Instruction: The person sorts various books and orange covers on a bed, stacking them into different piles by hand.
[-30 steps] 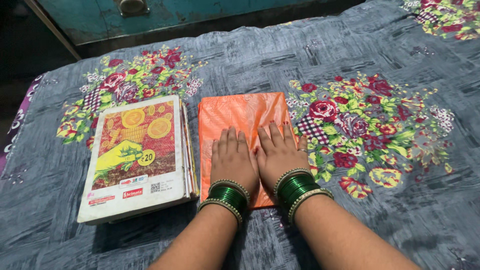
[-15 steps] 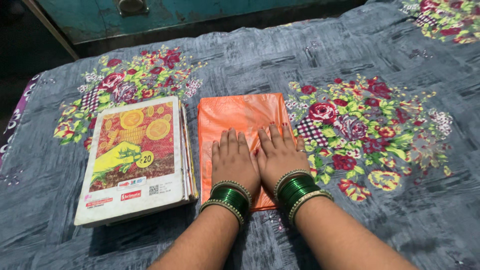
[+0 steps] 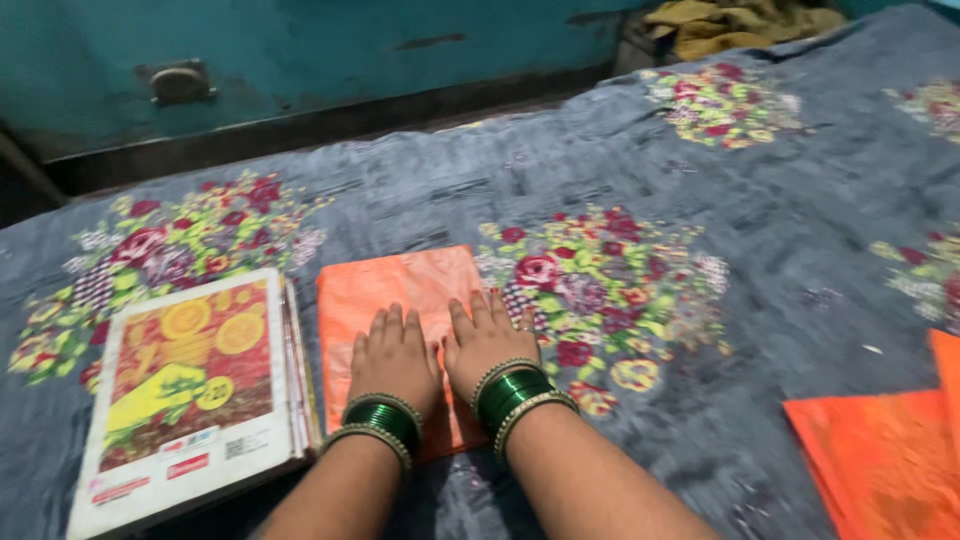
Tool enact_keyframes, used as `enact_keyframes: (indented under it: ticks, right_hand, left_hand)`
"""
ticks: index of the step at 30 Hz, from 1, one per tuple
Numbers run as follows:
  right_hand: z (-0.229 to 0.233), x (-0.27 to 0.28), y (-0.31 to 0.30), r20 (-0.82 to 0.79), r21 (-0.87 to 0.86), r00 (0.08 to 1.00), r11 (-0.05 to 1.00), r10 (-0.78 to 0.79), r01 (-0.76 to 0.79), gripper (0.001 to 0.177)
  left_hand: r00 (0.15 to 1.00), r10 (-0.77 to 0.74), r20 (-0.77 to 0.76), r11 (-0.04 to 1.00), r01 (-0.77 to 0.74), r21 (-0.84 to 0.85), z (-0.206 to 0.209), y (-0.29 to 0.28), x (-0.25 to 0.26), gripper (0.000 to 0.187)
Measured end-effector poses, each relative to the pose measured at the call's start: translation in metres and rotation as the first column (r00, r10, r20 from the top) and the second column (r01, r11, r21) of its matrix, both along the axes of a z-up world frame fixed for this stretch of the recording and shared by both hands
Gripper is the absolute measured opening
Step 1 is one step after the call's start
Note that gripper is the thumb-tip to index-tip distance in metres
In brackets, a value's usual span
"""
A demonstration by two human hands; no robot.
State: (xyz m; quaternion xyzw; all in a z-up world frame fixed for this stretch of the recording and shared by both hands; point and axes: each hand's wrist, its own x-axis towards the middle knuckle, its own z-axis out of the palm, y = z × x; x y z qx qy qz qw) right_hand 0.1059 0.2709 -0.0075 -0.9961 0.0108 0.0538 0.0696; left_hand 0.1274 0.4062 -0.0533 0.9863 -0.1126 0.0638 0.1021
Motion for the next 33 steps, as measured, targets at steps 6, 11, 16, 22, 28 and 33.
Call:
enact_keyframes:
  ticks: [6, 11, 16, 22, 28, 33]
  right_hand:
    - [0.047, -0.051, -0.058, 0.107, 0.11, 0.986, 0.987, -0.126, 0.114, 0.067]
    - [0.066, -0.109, -0.116, 0.201, 0.068, 0.934, 0.955, -0.296, 0.288, 0.067]
    - [0.072, -0.152, -0.18, 0.347, 0.054, 0.832, 0.895, -0.433, 0.443, 0.067]
    - [0.081, -0.205, -0.255, 0.297, 0.224, 0.645, 0.708, -0.704, 0.67, 0.081]
    - [0.089, -0.229, -0.317, 0.32, 0.282, 0.505, 0.59, -0.801, 0.757, 0.085]
    - [0.083, -0.255, -0.355, 0.376, 0.131, 0.546, 0.626, -0.749, 0.769, 0.088]
  left_hand:
    - [0.981, -0.159, 0.107, 0.987, 0.161, -0.009, 0.054, -0.042, -0.021, 0.058]
    - [0.952, -0.302, 0.052, 0.95, 0.305, -0.063, 0.1, -0.112, -0.057, 0.058]
    - [0.849, -0.506, 0.154, 0.845, 0.524, -0.107, 0.124, -0.201, -0.104, 0.058]
    - [0.758, -0.646, 0.09, 0.756, 0.652, -0.06, 0.147, -0.269, -0.153, 0.056]
    - [0.677, -0.736, 0.023, 0.674, 0.736, -0.067, 0.157, -0.312, -0.182, 0.057]
    - [0.59, -0.806, 0.044, 0.587, 0.807, -0.066, 0.153, -0.344, -0.202, 0.058]
